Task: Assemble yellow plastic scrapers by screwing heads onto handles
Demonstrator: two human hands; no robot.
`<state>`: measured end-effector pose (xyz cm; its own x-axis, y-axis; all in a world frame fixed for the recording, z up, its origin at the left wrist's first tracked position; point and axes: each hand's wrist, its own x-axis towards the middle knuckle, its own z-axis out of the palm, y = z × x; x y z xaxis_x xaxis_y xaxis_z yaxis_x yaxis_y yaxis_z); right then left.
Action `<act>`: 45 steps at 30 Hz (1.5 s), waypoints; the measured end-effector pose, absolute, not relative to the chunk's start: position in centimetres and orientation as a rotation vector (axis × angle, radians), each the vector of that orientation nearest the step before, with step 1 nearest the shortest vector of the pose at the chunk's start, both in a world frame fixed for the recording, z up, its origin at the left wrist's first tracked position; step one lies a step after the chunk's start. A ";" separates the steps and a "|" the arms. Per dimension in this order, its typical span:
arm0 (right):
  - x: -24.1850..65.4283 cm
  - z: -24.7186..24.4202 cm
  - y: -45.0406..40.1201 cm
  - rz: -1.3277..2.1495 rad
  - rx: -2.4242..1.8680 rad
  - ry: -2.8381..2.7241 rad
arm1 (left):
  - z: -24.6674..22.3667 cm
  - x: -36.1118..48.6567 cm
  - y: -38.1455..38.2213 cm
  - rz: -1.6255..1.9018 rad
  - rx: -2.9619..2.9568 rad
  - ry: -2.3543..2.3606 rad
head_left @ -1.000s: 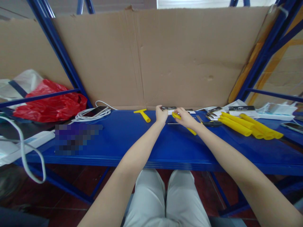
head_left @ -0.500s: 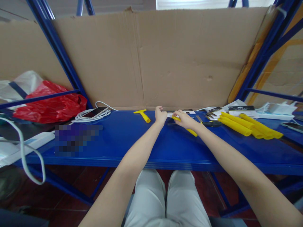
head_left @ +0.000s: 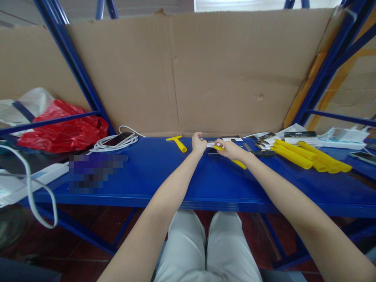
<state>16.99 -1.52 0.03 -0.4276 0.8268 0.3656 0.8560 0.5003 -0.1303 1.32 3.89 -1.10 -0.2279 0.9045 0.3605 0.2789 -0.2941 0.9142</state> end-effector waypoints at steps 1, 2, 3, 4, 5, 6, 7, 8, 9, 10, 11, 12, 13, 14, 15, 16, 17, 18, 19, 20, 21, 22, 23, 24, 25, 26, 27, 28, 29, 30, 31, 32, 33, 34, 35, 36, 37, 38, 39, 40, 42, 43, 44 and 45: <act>16.9 0.1 -1.7 -0.112 -1.407 -2.372 | -1.2 1.2 4.0 1.552 1.511 1.420; 16.9 0.2 -1.8 -0.114 -1.413 -2.378 | -1.3 1.1 4.1 1.550 1.522 1.417; 16.8 0.3 -2.0 -0.112 -1.415 -2.388 | -1.4 1.0 4.1 1.551 1.540 1.413; 16.7 0.4 -2.1 -0.107 -1.410 -2.401 | -1.4 0.9 4.1 1.553 1.563 1.410; 16.7 0.5 -2.2 -0.102 -1.401 -2.412 | -1.5 0.7 4.1 1.555 1.587 1.408; 16.6 0.6 -2.2 -0.098 -1.393 -2.421 | -1.5 0.6 4.1 1.555 1.613 1.408; 16.6 0.6 -2.2 -0.099 -1.392 -2.426 | -1.5 0.5 4.0 1.553 1.638 1.414; 16.6 0.6 -2.2 -0.107 -1.402 -2.429 | -1.5 0.4 4.0 1.547 1.662 1.425; 16.6 0.6 -2.2 -0.120 -1.423 -2.431 | -1.5 0.3 3.9 1.530 1.685 1.444; 16.6 0.6 -2.1 -0.138 -1.452 -2.433 | -1.4 0.1 3.8 1.494 1.710 1.467; 16.6 0.6 -2.1 -0.156 -1.484 -2.436 | -1.3 0.0 3.8 1.444 1.743 1.494; 16.6 0.6 -2.1 -0.174 -1.517 -2.436 | -1.3 -0.1 3.7 1.388 1.785 1.523; 16.7 0.7 -2.0 -0.189 -1.547 -2.433 | -1.2 -0.2 3.7 1.331 1.837 1.553; 16.7 0.7 -2.0 -0.202 -1.571 -2.429 | -1.2 -0.4 3.6 1.279 1.897 1.584; 16.8 0.7 -1.9 -0.216 -1.590 -2.422 | -1.2 -0.5 3.6 1.234 1.960 1.615; 16.9 0.7 -1.9 -0.230 -1.603 -2.415 | -1.3 -0.7 3.6 1.195 2.024 1.645; 17.1 0.8 -1.8 -0.243 -1.614 -2.406 | -1.5 -0.9 3.6 1.150 2.083 1.674; 17.3 0.8 -1.7 -0.254 -1.623 -2.398 | -1.7 -1.0 3.6 1.091 2.135 1.702; 17.5 0.7 -1.5 -0.263 -1.634 -2.390 | -1.9 -1.2 3.6 1.016 2.181 1.727; 17.7 0.7 -1.4 -0.270 -1.645 -2.381 | -2.1 -1.3 3.7 0.928 2.221 1.750; 18.0 0.7 -1.3 -0.277 -1.653 -2.373 | -2.4 -1.4 3.7 0.831 2.255 1.768; 18.2 0.7 -1.2 -0.284 -1.656 -2.368 | -2.6 -1.5 3.7 0.737 2.286 1.776; 18.4 0.7 -1.0 -0.291 -1.653 -2.364 | -2.7 -1.5 3.8 0.657 2.315 1.777; 18.6 0.7 -1.0 -0.297 -1.649 -2.360 | -2.9 -1.5 3.8 0.596 2.340 1.773; 18.8 0.7 -0.9 -0.298 -1.643 -2.356 | -2.9 -1.6 3.7 0.554 2.362 1.769; 18.9 0.7 -0.9 -0.293 -1.639 -2.351 | -2.9 -1.6 3.7 0.528 2.378 1.768; 19.0 0.8 -1.0 -0.283 -1.634 -2.346 | -2.9 -1.6 3.7 0.510 2.387 1.771; 19.1 0.9 -1.0 -0.270 -1.630 -2.340 | -2.9 -1.5 3.6 0.496 2.392 1.776; 19.2 1.0 -1.1 -0.256 -1.631 -2.332 | -2.8 -1.5 3.6 0.484 2.393 1.781; 19.3 1.1 -1.2 -0.238 -1.637 -2.326 | -2.7 -1.5 3.5 0.473 2.393 1.786; 19.4 1.3 -1.2 -0.223 -1.645 -2.319 | -2.7 -1.5 3.5 0.463 2.395 1.787; 19.7 1.5 -1.2 -0.212 -1.658 -2.312 | -2.7 -1.5 3.5 0.457 2.397 1.786; 20.0 1.8 -1.2 -0.208 -1.673 -2.303 | -2.7 -1.5 3.4 0.453 2.398 1.784; 20.4 2.1 -1.1 -0.211 -1.692 -2.290 | -2.7 -1.5 3.4 0.453 2.398 1.783; 20.9 2.5 -1.0 -0.221 -1.712 -2.274 | -2.7 -1.5 3.4 0.455 2.396 1.784; 21.4 2.9 -0.9 -0.237 -1.737 -2.253 | -2.7 -1.5 3.4 0.458 2.393 1.785; 22.1 3.3 -0.7 -0.255 -1.768 -2.226 | -2.7 -1.5 3.4 0.460 2.390 1.786; 22.8 3.8 -0.5 -0.270 -1.803 -2.201 | -2.6 -1.5 3.4 0.462 2.388 1.787; 23.6 4.3 -0.4 -0.287 -1.833 -2.177 | -2.6 -1.5 3.3 0.462 2.389 1.786; 24.4 4.9 -0.4 -0.300 -1.852 -2.168 | -2.6 -1.5 3.3 0.461 2.390 1.785; 26.2 5.9 -0.5 -0.318 -1.939 -2.133 | -2.5 -1.5 3.3 0.454 2.393 1.786; 27.1 6.4 -0.6 -0.325 -2.007 -2.105 | -2.5 -1.5 3.2 0.448 2.392 1.789; 28.0 6.9 -0.9 -0.324 -2.080 -2.075 | -2.5 -1.5 3.2 0.442 2.389 1.791; 28.9 7.2 -1.2 -0.302 -2.148 -2.055 | -2.5 -1.5 3.2 0.439 2.386 1.791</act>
